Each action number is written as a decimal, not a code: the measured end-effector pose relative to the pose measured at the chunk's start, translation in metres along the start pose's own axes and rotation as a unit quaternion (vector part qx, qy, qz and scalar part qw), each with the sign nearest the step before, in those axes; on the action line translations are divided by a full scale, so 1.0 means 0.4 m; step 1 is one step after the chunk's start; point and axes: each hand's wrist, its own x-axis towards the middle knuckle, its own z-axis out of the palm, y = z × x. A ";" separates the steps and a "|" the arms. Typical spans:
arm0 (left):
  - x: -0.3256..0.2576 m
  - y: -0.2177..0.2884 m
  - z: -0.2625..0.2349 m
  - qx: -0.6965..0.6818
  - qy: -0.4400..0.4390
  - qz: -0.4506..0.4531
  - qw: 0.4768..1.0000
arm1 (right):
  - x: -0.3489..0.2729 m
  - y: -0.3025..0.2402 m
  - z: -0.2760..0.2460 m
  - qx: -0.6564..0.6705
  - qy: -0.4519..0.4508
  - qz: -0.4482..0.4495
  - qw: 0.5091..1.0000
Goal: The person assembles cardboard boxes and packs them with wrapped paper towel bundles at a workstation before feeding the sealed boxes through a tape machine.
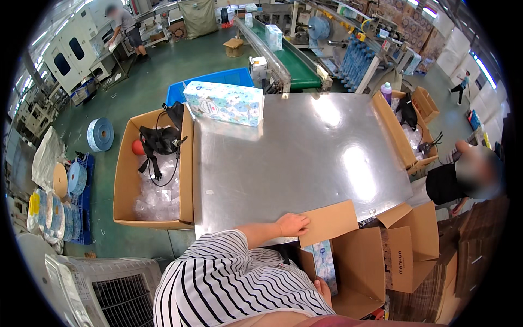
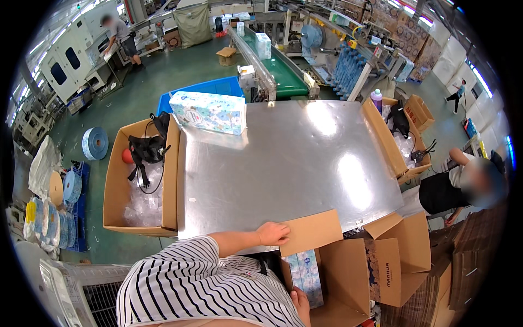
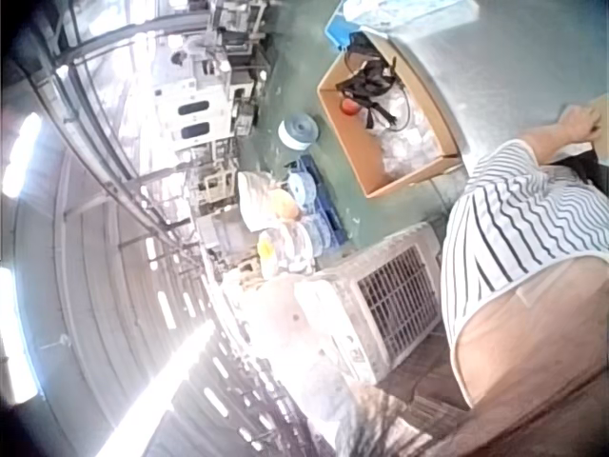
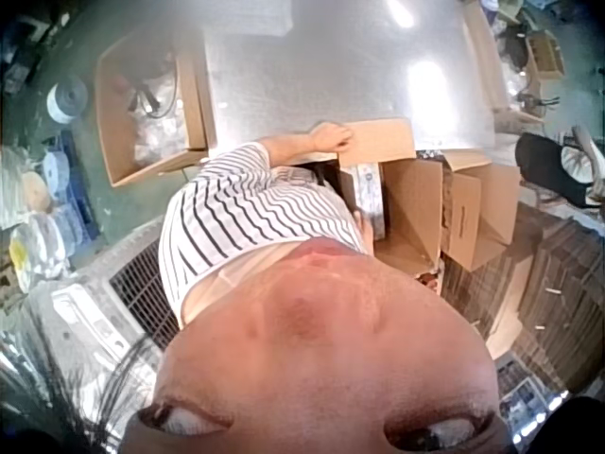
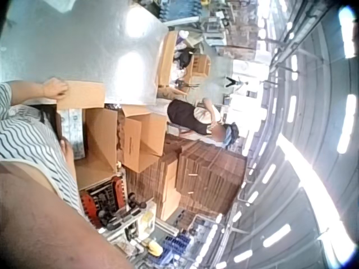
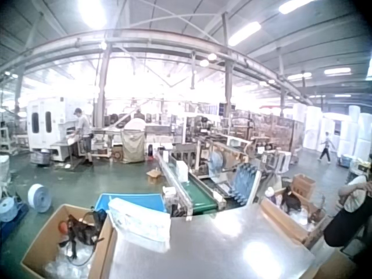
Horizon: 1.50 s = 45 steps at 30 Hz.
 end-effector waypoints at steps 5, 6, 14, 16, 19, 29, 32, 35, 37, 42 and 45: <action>0.008 0.002 -0.003 -0.009 -0.028 -0.011 1.000 | -0.019 -0.072 -0.017 0.107 -0.049 0.054 0.992; 0.012 0.001 0.001 -0.009 -0.022 -0.004 1.000 | -0.006 -0.066 -0.022 0.108 -0.039 0.061 0.991; -0.001 -0.010 -0.010 -0.019 -0.021 -0.017 0.999 | 0.180 -0.146 -0.052 -0.041 -0.094 -0.122 0.987; 0.012 -0.008 -0.006 -0.037 -0.033 -0.011 0.999 | 0.214 -0.202 -0.067 -0.050 -0.087 -0.112 0.989; 0.011 -0.008 -0.011 -0.059 -0.008 -0.003 0.998 | 0.270 -0.285 -0.062 -0.083 -0.137 -0.112 0.981; 0.022 -0.008 -0.023 -0.103 -0.010 -0.026 0.994 | 0.450 -0.457 -0.057 -0.175 -0.253 -0.158 0.938; 0.025 -0.006 -0.015 -0.095 0.010 -0.017 0.995 | 0.533 -0.419 -0.056 -0.119 -0.276 -0.146 0.942; 0.021 -0.012 -0.014 -0.064 0.002 -0.021 0.998 | 0.628 -0.460 -0.060 -0.155 -0.214 -0.225 0.938; 0.019 -0.019 -0.012 -0.063 -0.006 -0.031 0.998 | 0.680 -0.548 -0.058 -0.192 -0.161 -0.206 0.946; 0.013 -0.023 -0.002 -0.091 0.012 -0.038 0.995 | 0.892 -0.641 -0.045 -0.219 0.069 -0.341 0.912; 0.017 -0.018 0.000 -0.099 0.021 -0.042 0.994 | 1.024 -0.692 -0.075 -0.312 0.244 -0.384 0.834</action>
